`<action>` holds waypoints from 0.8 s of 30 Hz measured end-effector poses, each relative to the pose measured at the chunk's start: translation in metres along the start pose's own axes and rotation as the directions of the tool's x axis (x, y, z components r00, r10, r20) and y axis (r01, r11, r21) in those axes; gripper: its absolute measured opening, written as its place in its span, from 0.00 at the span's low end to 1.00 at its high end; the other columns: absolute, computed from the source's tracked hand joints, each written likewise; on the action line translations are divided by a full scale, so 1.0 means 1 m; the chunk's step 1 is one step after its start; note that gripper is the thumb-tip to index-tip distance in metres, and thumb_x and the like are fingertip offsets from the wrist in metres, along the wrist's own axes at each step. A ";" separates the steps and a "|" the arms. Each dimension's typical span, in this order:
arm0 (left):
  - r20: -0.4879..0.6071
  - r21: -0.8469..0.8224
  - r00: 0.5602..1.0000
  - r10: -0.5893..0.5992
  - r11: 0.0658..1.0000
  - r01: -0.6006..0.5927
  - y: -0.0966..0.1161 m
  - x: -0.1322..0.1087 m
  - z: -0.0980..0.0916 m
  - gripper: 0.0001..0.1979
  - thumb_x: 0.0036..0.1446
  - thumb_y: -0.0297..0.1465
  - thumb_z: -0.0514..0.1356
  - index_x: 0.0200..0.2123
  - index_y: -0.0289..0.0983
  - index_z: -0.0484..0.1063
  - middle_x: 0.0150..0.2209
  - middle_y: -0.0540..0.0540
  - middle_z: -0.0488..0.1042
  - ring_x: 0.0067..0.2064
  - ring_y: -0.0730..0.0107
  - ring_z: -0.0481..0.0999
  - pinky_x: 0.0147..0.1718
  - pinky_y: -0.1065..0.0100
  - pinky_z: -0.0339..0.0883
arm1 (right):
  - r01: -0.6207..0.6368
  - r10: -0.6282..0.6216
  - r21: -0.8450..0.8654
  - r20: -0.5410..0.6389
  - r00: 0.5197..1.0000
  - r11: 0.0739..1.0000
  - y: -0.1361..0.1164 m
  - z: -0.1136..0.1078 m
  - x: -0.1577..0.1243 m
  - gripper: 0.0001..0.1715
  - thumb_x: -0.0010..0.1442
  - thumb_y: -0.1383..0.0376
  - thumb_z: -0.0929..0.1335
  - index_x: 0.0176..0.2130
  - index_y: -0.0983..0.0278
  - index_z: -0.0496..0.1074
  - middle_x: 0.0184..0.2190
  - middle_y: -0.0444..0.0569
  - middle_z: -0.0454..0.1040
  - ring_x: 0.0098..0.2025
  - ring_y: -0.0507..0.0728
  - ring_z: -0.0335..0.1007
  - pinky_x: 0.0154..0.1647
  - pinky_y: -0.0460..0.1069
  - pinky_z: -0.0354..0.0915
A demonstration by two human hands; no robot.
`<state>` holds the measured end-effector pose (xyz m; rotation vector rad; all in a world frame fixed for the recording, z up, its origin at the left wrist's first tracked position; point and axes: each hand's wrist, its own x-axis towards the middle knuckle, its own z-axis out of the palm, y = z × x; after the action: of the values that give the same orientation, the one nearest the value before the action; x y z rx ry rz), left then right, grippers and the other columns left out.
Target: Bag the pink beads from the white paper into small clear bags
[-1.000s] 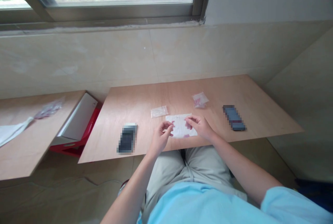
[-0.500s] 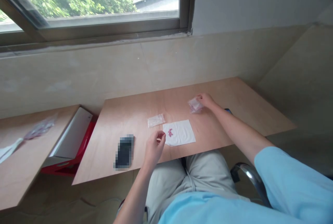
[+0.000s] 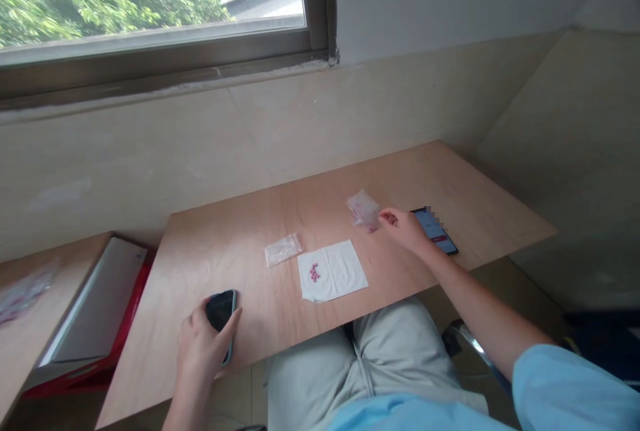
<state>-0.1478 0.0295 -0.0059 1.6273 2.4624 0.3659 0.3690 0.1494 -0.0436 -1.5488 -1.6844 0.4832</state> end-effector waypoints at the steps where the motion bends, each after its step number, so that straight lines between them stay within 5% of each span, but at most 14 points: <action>1: 0.030 0.032 0.999 -0.022 0.999 0.021 -0.004 -0.002 0.002 0.49 0.50 0.59 0.57 0.65 0.31 0.58 0.55 0.29 0.68 0.59 0.36 0.69 0.56 0.46 0.65 | -0.020 0.020 -0.001 0.023 1.000 1.000 0.004 0.001 -0.004 0.14 0.64 0.58 0.66 0.44 0.61 0.76 0.35 0.50 0.79 0.33 0.56 0.73 0.36 0.49 0.67; 7: 0.078 0.161 0.996 -0.045 0.986 0.032 -0.012 -0.008 0.005 0.60 0.48 0.63 0.55 0.71 0.25 0.44 0.59 0.23 0.65 0.61 0.31 0.66 0.56 0.45 0.64 | -0.163 0.164 -0.125 -0.001 0.986 0.979 0.016 0.018 0.002 0.17 0.59 0.58 0.71 0.46 0.63 0.75 0.40 0.54 0.79 0.38 0.58 0.75 0.39 0.50 0.67; 14: 0.051 0.208 0.998 -0.046 0.978 0.034 -0.015 -0.012 0.000 0.56 0.52 0.62 0.51 0.72 0.28 0.45 0.56 0.26 0.67 0.58 0.31 0.69 0.52 0.44 0.66 | -0.142 0.142 -0.025 0.032 0.989 0.990 0.010 0.020 0.014 0.11 0.64 0.59 0.67 0.37 0.63 0.76 0.34 0.51 0.80 0.35 0.57 0.76 0.37 0.49 0.66; 18: 0.039 0.240 0.997 -0.061 0.970 0.050 -0.012 -0.014 0.000 0.53 0.54 0.63 0.49 0.71 0.31 0.48 0.51 0.29 0.69 0.55 0.32 0.71 0.51 0.46 0.67 | -0.160 0.161 0.070 -0.009 0.987 0.985 0.012 0.015 0.040 0.13 0.64 0.59 0.66 0.42 0.64 0.76 0.36 0.52 0.81 0.36 0.57 0.77 0.37 0.48 0.67; 24: 0.040 0.221 0.998 -0.054 0.974 0.044 -0.009 -0.017 -0.001 0.50 0.56 0.61 0.49 0.70 0.31 0.49 0.51 0.28 0.68 0.55 0.32 0.71 0.49 0.44 0.68 | -0.194 0.196 -0.049 0.040 0.980 0.980 0.009 0.017 0.086 0.09 0.61 0.62 0.70 0.39 0.64 0.79 0.35 0.54 0.81 0.36 0.58 0.77 0.39 0.49 0.68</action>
<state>-0.1491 0.0105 -0.0070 1.6296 2.5806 0.0480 0.3661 0.2372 -0.0364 -1.7575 -1.5935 0.5886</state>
